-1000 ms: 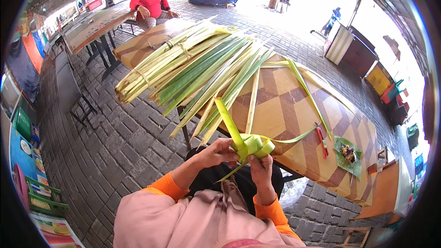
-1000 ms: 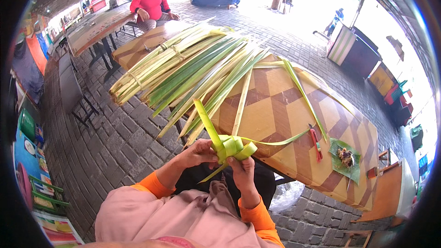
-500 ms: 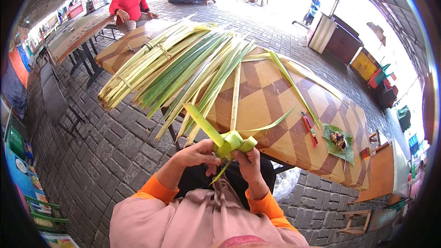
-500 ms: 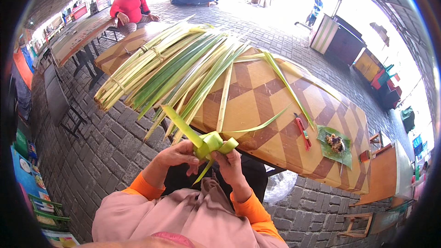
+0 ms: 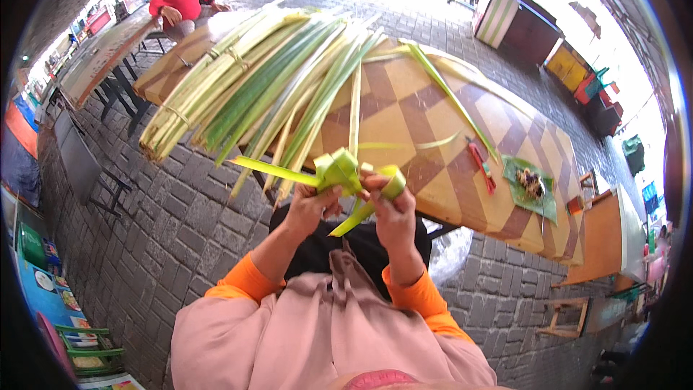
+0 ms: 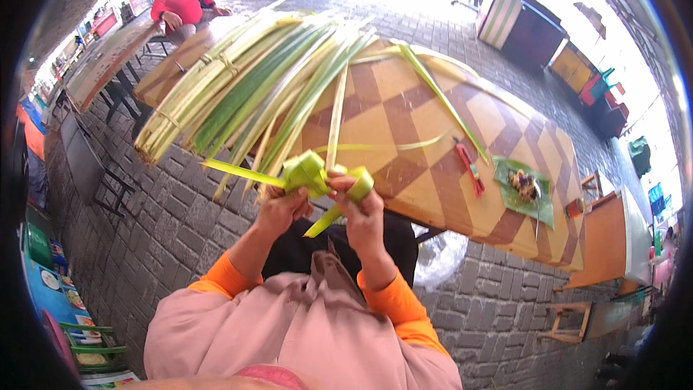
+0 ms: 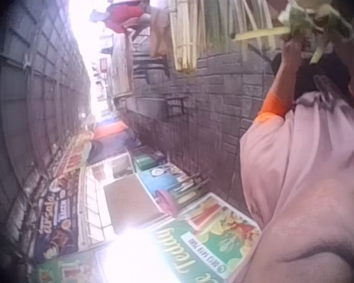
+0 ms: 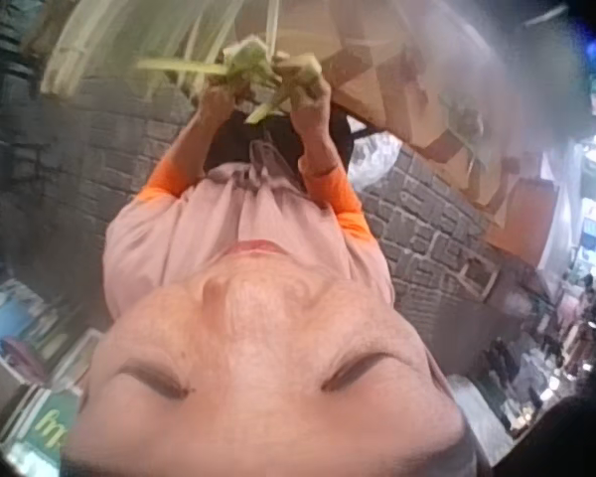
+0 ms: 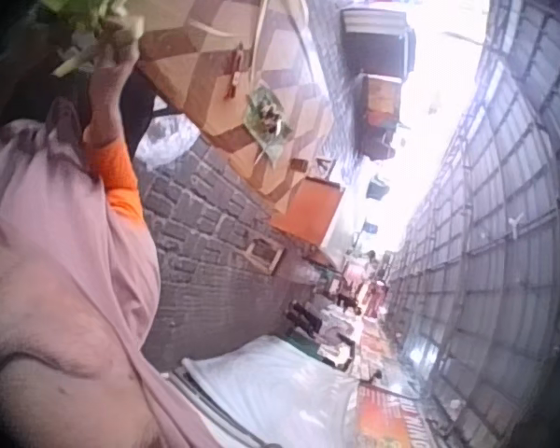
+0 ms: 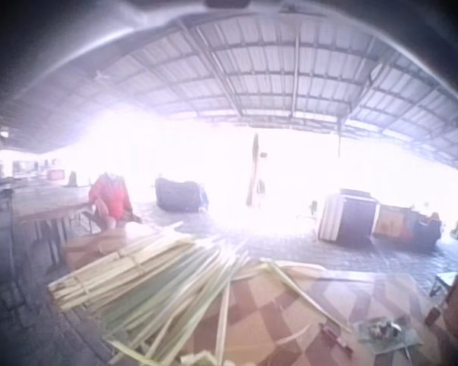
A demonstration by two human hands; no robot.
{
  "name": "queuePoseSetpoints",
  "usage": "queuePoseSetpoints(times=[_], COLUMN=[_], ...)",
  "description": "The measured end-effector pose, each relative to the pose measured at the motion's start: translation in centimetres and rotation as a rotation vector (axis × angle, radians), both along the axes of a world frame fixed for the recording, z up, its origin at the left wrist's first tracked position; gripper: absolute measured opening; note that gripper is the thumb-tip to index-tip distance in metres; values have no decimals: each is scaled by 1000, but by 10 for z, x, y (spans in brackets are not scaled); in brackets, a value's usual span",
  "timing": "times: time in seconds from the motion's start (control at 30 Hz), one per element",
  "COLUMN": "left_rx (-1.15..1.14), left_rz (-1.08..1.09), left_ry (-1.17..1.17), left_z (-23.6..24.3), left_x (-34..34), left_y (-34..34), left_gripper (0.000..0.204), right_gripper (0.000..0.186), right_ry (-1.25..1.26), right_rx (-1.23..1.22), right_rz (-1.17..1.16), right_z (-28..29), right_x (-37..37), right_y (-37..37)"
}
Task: The person weaves long green leaves into a small, structured packet by hand. They fold and interlace the leaf strips to form a compact shape, then place the finished item into a plastic bag on the table.
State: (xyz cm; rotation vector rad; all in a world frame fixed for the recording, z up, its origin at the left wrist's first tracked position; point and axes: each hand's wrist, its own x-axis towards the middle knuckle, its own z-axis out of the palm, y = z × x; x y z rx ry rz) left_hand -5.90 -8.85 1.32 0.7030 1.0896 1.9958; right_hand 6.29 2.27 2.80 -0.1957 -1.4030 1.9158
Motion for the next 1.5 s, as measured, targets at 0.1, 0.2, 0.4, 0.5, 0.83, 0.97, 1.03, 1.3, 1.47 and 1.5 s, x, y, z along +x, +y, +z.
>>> queuePoseSetpoints(times=[0.1, 0.2, 0.4, 0.5, 0.83, 0.97, 1.03, 1.3, 1.47, 1.5], left_rx=[109, 67, 100, 93, 50, 33, -100, -63, 102, 119], left_rz=[-48, -68, -176, -151, -171, -161, -137, -87, 21, 21], left_ry=[-95, -108, -83, -96, 17, 34, 127, 197, 31, -17], left_z=[2, 3, 4, 14, 0, 5, 13, 3, -2, 3], left_x=[0, 1, -2, 0, -3, -3, -2, -2, -5, -6], left_y=[1, 0, 2, 3, 1, 2, 0, 3, 9, 8], left_gripper=[11, 12, 24, 18, 15, 16, 18, 15, 13, 13], right_gripper=[19, 19, 8, 3, 5, 4, 3, 5, 7, 8], right_ry=[195, 119, -110, -48, -175, -213, -212, -245, -40, -13], right_rx=[-332, -206, 226, 237, 340, 440, 446, 681, 338, 263], right_rz=[221, 126, -36, -72, -56, -66, -68, -188, -210, -208], right_z=[9, 4, 12, 12, 15, 11, 12, 13, 11, 18], right_x=[8, 12, 9, 3, 9, 8, 7, 6, 3, 2], right_y=[9, 12, -10, -11, -3, -8, -9, -8, -4, -2])
